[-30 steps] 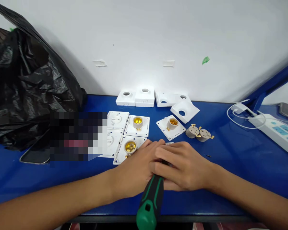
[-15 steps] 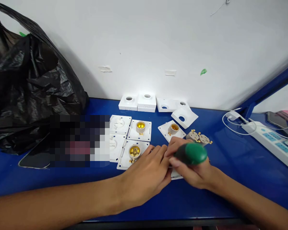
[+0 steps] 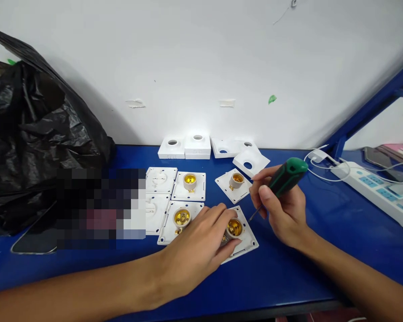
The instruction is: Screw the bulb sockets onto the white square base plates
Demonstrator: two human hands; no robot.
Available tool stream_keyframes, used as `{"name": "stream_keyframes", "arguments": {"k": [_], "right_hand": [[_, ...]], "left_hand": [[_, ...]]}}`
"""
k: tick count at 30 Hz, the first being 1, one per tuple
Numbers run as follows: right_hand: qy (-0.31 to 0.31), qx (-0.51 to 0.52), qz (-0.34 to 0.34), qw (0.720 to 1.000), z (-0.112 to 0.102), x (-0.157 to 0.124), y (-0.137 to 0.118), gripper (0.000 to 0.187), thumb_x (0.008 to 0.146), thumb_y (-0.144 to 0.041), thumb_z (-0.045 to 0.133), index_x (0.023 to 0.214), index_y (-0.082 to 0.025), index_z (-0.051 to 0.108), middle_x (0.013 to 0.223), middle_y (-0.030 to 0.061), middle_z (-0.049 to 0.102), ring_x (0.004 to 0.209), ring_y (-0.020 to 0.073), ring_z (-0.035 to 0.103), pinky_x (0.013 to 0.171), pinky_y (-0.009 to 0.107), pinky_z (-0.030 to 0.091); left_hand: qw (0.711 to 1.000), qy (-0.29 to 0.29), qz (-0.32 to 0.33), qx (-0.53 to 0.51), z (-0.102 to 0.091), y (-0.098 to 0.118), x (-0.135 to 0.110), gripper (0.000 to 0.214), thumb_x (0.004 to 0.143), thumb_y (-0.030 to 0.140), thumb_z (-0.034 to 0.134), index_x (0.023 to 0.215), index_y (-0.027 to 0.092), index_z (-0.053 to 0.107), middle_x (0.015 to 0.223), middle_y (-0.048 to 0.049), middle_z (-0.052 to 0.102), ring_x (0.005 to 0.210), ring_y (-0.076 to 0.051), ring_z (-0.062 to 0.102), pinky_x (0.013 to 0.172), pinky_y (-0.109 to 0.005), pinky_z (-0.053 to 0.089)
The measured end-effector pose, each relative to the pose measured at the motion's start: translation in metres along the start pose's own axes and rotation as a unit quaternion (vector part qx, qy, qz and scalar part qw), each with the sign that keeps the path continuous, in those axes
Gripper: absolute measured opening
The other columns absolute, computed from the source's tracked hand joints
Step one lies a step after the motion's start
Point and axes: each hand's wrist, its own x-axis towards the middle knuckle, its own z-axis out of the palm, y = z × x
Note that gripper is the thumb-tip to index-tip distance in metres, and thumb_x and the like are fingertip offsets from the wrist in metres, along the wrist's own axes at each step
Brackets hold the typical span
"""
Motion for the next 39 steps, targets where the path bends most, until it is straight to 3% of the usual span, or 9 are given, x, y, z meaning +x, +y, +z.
{"name": "stream_keyframes", "arguments": {"k": [13,20,26,30,34,39], "right_hand": [[-0.009,0.106,0.08,0.991,0.001,0.002,-0.01,0.019,0.104,-0.042,0.058,0.109,-0.024,0.056,0.063,-0.0069,0.056,0.041,0.0076,0.044,0.034,0.016,0.037],[0.026,0.162,0.117,0.979,0.003,0.002,-0.016,0.015,0.105,-0.042,0.055,0.107,-0.027,0.056,0.065,-0.0048,0.061,0.043,0.0088,0.049,0.035,0.016,0.041],[-0.01,0.112,0.04,0.993,0.003,-0.008,-0.014,0.014,0.102,-0.038,0.062,0.109,-0.027,0.057,0.074,-0.0026,0.066,0.048,0.0109,0.059,0.043,0.023,0.05],[-0.027,0.06,-0.027,0.997,-0.001,-0.016,-0.011,0.021,0.096,-0.033,0.071,0.113,-0.026,0.061,0.085,0.0011,0.067,0.066,0.0153,0.067,0.054,0.028,0.055],[-0.051,0.044,-0.048,0.997,-0.002,-0.018,-0.008,0.023,0.095,-0.032,0.073,0.114,-0.025,0.061,0.086,0.0002,0.068,0.068,0.0144,0.068,0.058,0.029,0.054],[-0.058,0.039,-0.051,0.996,-0.001,-0.016,-0.006,0.023,0.095,-0.028,0.073,0.114,-0.024,0.06,0.089,-0.0008,0.065,0.07,0.0126,0.068,0.061,0.027,0.055]], "left_hand": [[0.999,-0.015,0.01,-0.047,-0.003,0.0,0.001,0.034,0.097,0.021,0.073,0.123,0.025,0.051,0.113,-0.0026,0.061,0.1,-0.027,0.059,0.084,-0.04,0.054],[0.998,-0.038,0.005,-0.052,-0.006,0.001,0.002,0.027,0.1,0.021,0.07,0.12,0.024,0.052,0.112,-0.0023,0.06,0.098,-0.025,0.057,0.084,-0.04,0.051],[0.999,-0.012,0.031,-0.037,-0.004,0.0,0.001,0.033,0.096,0.021,0.075,0.119,0.023,0.052,0.107,-0.0015,0.061,0.095,-0.025,0.06,0.082,-0.039,0.051],[0.999,-0.001,0.044,-0.025,-0.003,0.0,0.001,0.033,0.095,0.022,0.076,0.117,0.023,0.051,0.11,-0.0031,0.062,0.096,-0.026,0.063,0.085,-0.04,0.052],[0.998,0.01,0.056,-0.018,-0.003,-0.001,0.001,0.033,0.097,0.024,0.074,0.12,0.023,0.051,0.112,-0.0039,0.063,0.098,-0.025,0.065,0.093,-0.041,0.053],[0.998,0.013,0.058,-0.012,-0.002,-0.002,0.001,0.031,0.098,0.026,0.073,0.119,0.023,0.051,0.11,-0.0045,0.065,0.095,-0.025,0.066,0.091,-0.041,0.055]]}}
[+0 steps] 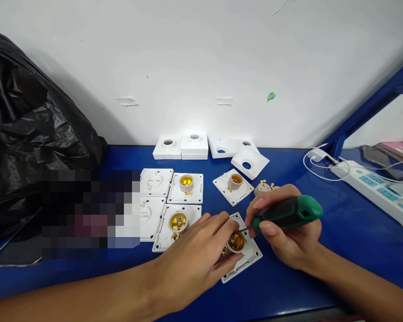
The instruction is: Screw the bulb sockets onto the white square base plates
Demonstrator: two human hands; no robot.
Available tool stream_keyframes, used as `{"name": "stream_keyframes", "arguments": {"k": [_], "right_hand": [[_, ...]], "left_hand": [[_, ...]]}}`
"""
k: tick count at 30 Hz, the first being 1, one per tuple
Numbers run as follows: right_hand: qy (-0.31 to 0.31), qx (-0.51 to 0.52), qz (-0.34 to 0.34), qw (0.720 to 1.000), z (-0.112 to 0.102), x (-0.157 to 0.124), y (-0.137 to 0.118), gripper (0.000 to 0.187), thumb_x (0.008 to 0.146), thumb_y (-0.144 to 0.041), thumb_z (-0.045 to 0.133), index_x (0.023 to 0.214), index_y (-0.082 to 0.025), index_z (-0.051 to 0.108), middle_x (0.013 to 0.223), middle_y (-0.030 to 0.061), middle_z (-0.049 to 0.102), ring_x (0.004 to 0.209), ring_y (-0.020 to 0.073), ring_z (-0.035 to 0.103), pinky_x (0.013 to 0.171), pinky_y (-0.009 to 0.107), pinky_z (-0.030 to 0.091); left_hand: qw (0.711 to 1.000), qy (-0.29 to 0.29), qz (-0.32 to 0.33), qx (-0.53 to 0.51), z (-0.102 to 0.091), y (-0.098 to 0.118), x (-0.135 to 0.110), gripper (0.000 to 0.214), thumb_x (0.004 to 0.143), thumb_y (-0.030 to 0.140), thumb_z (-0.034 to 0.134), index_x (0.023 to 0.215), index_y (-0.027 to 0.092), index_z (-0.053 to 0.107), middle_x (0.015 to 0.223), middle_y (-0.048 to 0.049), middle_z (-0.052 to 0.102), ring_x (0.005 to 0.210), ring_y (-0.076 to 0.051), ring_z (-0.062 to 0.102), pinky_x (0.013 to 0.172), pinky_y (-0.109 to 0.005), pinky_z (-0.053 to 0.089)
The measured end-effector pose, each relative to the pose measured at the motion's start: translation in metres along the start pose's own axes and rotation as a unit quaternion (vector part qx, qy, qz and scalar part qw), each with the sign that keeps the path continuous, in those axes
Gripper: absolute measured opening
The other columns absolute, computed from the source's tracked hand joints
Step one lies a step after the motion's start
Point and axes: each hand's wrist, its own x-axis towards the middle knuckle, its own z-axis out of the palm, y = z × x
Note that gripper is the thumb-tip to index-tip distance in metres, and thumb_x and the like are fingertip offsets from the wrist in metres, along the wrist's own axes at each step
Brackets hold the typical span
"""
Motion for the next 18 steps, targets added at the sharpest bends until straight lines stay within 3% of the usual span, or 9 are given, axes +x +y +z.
{"name": "stream_keyframes", "arguments": {"k": [18], "right_hand": [[-0.035,0.009,0.022,0.999,-0.0011,-0.0008,-0.0002,0.026,0.095,-0.028,0.073,0.116,-0.027,0.059,0.091,-0.0014,0.066,0.07,0.0128,0.066,0.062,0.027,0.055]], "left_hand": [[1.0,-0.012,-0.007,-0.003,-0.0004,0.002,0.0016,0.029,0.098,0.025,0.072,0.119,0.021,0.053,0.114,-0.0056,0.066,0.099,-0.027,0.067,0.089,-0.044,0.055]]}}
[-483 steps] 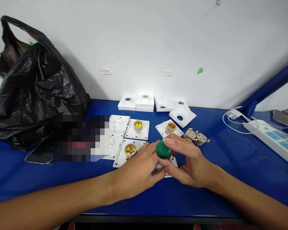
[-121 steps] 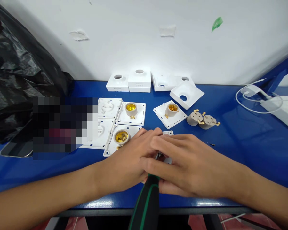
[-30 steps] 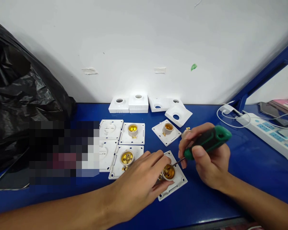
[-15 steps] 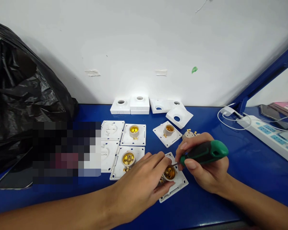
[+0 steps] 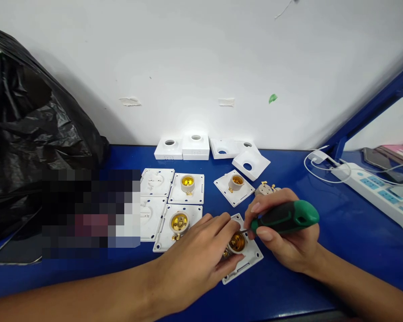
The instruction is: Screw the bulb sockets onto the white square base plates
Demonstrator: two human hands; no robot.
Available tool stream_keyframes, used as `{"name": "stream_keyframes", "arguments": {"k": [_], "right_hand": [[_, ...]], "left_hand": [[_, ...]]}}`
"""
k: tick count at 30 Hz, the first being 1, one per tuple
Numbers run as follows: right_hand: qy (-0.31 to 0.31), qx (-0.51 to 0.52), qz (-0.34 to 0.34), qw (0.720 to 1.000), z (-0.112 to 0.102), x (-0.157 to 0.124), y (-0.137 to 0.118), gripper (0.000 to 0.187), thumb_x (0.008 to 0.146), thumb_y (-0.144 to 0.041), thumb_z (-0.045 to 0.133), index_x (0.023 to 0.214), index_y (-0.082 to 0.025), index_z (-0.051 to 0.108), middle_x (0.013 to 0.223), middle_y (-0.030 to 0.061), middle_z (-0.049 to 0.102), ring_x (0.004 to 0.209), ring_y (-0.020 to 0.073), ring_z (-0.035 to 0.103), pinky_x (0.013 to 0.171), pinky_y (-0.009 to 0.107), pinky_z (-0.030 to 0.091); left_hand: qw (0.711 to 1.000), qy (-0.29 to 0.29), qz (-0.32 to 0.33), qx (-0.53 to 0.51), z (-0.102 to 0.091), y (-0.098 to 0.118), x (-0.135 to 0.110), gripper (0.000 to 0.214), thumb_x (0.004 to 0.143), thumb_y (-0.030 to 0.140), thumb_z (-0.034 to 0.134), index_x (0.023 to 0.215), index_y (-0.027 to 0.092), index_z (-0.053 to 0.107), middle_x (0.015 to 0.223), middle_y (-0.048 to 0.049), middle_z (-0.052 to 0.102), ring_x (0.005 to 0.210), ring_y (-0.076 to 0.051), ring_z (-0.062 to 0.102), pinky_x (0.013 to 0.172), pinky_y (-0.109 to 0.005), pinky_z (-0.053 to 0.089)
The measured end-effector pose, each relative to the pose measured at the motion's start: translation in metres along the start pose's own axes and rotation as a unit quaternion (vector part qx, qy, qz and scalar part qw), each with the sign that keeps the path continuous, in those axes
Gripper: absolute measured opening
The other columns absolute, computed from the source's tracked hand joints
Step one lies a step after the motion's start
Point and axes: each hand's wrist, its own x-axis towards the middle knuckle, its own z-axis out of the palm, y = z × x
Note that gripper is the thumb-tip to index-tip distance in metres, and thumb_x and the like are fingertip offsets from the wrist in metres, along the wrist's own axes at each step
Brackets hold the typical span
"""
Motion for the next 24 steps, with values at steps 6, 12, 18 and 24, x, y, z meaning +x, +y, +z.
{"name": "stream_keyframes", "arguments": {"k": [6,12,18,24], "right_hand": [[-0.015,-0.027,-0.006,1.0,-0.002,-0.001,0.001,0.024,0.096,-0.028,0.071,0.118,-0.026,0.06,0.091,0.0,0.065,0.073,0.0144,0.066,0.065,0.03,0.055],[-0.045,-0.024,-0.002,0.999,-0.004,0.005,-0.005,0.028,0.098,-0.021,0.067,0.123,-0.026,0.056,0.093,-0.0006,0.065,0.077,0.0124,0.066,0.07,0.026,0.055],[-0.066,-0.027,-0.019,0.997,-0.001,0.01,-0.008,0.079,0.09,-0.006,0.074,0.153,-0.033,0.035,0.109,0.0017,0.061,0.095,0.0143,0.066,0.081,0.027,0.059],[-0.047,-0.038,-0.056,0.997,0.001,0.012,-0.007,0.097,0.084,-0.003,0.079,0.161,-0.035,0.029,0.104,0.0011,0.062,0.091,0.0167,0.068,0.079,0.032,0.063]], "left_hand": [[1.0,-0.001,-0.006,0.001,0.001,-0.001,-0.001,0.024,0.099,0.028,0.071,0.116,0.022,0.054,0.117,-0.0064,0.066,0.102,-0.028,0.067,0.089,-0.043,0.056],[1.0,-0.001,-0.004,0.0,0.001,-0.001,-0.001,0.026,0.098,0.026,0.071,0.118,0.021,0.055,0.115,-0.0067,0.067,0.1,-0.028,0.067,0.09,-0.044,0.056],[0.999,-0.02,-0.017,-0.029,0.0,0.0,-0.001,0.029,0.101,0.024,0.067,0.126,0.022,0.053,0.123,-0.0067,0.064,0.105,-0.027,0.064,0.089,-0.042,0.056],[0.999,-0.021,-0.007,-0.038,-0.001,0.0,0.0,0.027,0.101,0.022,0.066,0.125,0.022,0.055,0.119,-0.006,0.064,0.104,-0.026,0.064,0.09,-0.041,0.056]]}}
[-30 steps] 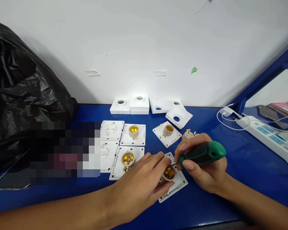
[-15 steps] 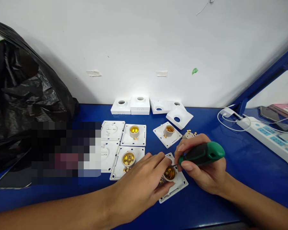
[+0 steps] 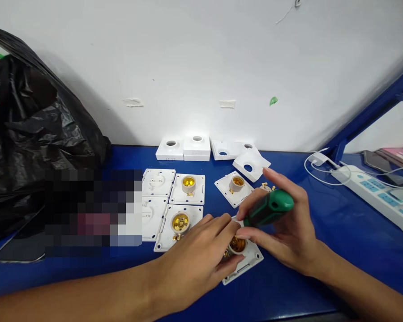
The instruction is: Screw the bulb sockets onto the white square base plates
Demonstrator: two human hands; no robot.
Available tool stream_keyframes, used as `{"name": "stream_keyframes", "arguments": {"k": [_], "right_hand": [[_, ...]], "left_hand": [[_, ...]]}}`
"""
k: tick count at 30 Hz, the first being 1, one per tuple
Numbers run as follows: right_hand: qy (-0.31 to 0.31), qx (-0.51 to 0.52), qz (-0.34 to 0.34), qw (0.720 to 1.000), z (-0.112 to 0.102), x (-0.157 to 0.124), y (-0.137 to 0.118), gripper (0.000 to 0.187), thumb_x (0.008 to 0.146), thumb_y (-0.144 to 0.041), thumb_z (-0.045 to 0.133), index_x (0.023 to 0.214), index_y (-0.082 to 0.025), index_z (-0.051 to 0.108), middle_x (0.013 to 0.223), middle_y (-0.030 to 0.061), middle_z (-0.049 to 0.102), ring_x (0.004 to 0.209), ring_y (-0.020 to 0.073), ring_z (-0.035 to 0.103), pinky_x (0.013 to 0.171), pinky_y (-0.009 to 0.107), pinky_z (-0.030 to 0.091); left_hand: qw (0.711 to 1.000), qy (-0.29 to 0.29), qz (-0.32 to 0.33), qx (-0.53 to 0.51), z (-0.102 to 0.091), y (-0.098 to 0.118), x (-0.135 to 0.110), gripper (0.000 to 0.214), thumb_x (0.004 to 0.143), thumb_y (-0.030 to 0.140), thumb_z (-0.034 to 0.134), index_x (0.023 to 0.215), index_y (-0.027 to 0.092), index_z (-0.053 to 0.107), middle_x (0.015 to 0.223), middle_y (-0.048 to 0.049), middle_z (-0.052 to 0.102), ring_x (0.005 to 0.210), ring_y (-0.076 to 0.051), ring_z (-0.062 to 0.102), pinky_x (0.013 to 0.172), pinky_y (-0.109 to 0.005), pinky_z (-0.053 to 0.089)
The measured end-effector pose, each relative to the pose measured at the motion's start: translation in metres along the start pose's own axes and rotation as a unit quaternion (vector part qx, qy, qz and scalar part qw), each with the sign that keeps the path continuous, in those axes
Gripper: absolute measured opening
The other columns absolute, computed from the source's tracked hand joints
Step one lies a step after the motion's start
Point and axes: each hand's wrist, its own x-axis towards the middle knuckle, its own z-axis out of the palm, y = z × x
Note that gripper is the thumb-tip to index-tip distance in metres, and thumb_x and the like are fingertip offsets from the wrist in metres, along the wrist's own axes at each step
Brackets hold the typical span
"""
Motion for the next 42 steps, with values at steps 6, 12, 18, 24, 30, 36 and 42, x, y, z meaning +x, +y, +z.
{"name": "stream_keyframes", "arguments": {"k": [6,12,18,24,30,36,42], "right_hand": [[0.029,-0.071,0.004,0.997,-0.003,-0.002,0.002,0.091,0.084,-0.024,0.085,0.158,-0.038,0.034,0.109,0.0053,0.069,0.092,0.026,0.071,0.071,0.042,0.065],[0.033,-0.066,-0.007,0.997,-0.005,-0.005,0.003,0.092,0.083,-0.015,0.084,0.157,-0.039,0.036,0.126,0.0081,0.069,0.102,0.0273,0.073,0.077,0.045,0.067],[-0.008,-0.105,-0.086,0.991,-0.007,-0.003,-0.004,0.085,0.086,-0.012,0.078,0.158,-0.033,0.038,0.13,0.0083,0.07,0.097,0.0246,0.073,0.08,0.045,0.066],[0.043,-0.102,-0.115,0.987,-0.002,0.001,-0.003,0.085,0.079,-0.001,0.079,0.153,-0.029,0.047,0.122,0.0078,0.073,0.08,0.0197,0.07,0.071,0.041,0.062],[0.007,-0.096,-0.1,0.99,-0.003,0.004,-0.006,0.077,0.087,-0.013,0.074,0.154,-0.034,0.043,0.098,0.005,0.073,0.076,0.0229,0.068,0.066,0.044,0.06],[0.006,-0.094,-0.109,0.99,-0.002,0.003,-0.008,0.084,0.083,0.0,0.073,0.155,-0.029,0.041,0.107,0.0059,0.072,0.077,0.0195,0.065,0.068,0.039,0.059],[0.009,-0.093,-0.094,0.991,-0.002,0.002,-0.006,0.081,0.086,-0.006,0.074,0.154,-0.033,0.041,0.108,0.0063,0.073,0.079,0.0201,0.069,0.067,0.04,0.063]], "left_hand": [[1.0,0.006,-0.005,0.02,0.002,-0.002,-0.001,0.026,0.1,0.024,0.066,0.124,0.022,0.055,0.114,-0.0059,0.065,0.097,-0.027,0.063,0.083,-0.042,0.056],[1.0,0.007,-0.003,0.012,0.004,-0.003,-0.003,0.039,0.102,0.025,0.066,0.136,0.022,0.049,0.126,-0.0079,0.063,0.107,-0.029,0.063,0.093,-0.046,0.055],[1.0,-0.011,-0.021,0.011,-0.001,0.002,0.0,0.027,0.1,0.023,0.067,0.124,0.021,0.054,0.114,-0.0059,0.065,0.099,-0.028,0.064,0.085,-0.043,0.056],[1.0,0.004,-0.013,0.019,0.001,0.001,0.0,0.02,0.099,0.023,0.069,0.113,0.021,0.055,0.11,-0.005,0.065,0.097,-0.027,0.065,0.085,-0.04,0.055],[1.0,0.0,-0.016,0.022,-0.002,0.003,0.001,0.019,0.099,0.022,0.067,0.113,0.022,0.055,0.109,-0.0047,0.066,0.096,-0.026,0.065,0.083,-0.04,0.055],[1.0,-0.002,-0.018,0.007,-0.002,0.004,0.001,0.02,0.098,0.02,0.068,0.114,0.022,0.056,0.11,-0.0043,0.065,0.099,-0.026,0.065,0.085,-0.039,0.054],[1.0,-0.001,-0.005,0.015,-0.003,0.003,0.002,0.018,0.098,0.019,0.068,0.111,0.02,0.055,0.11,-0.0045,0.065,0.095,-0.026,0.065,0.082,-0.038,0.053]]}}
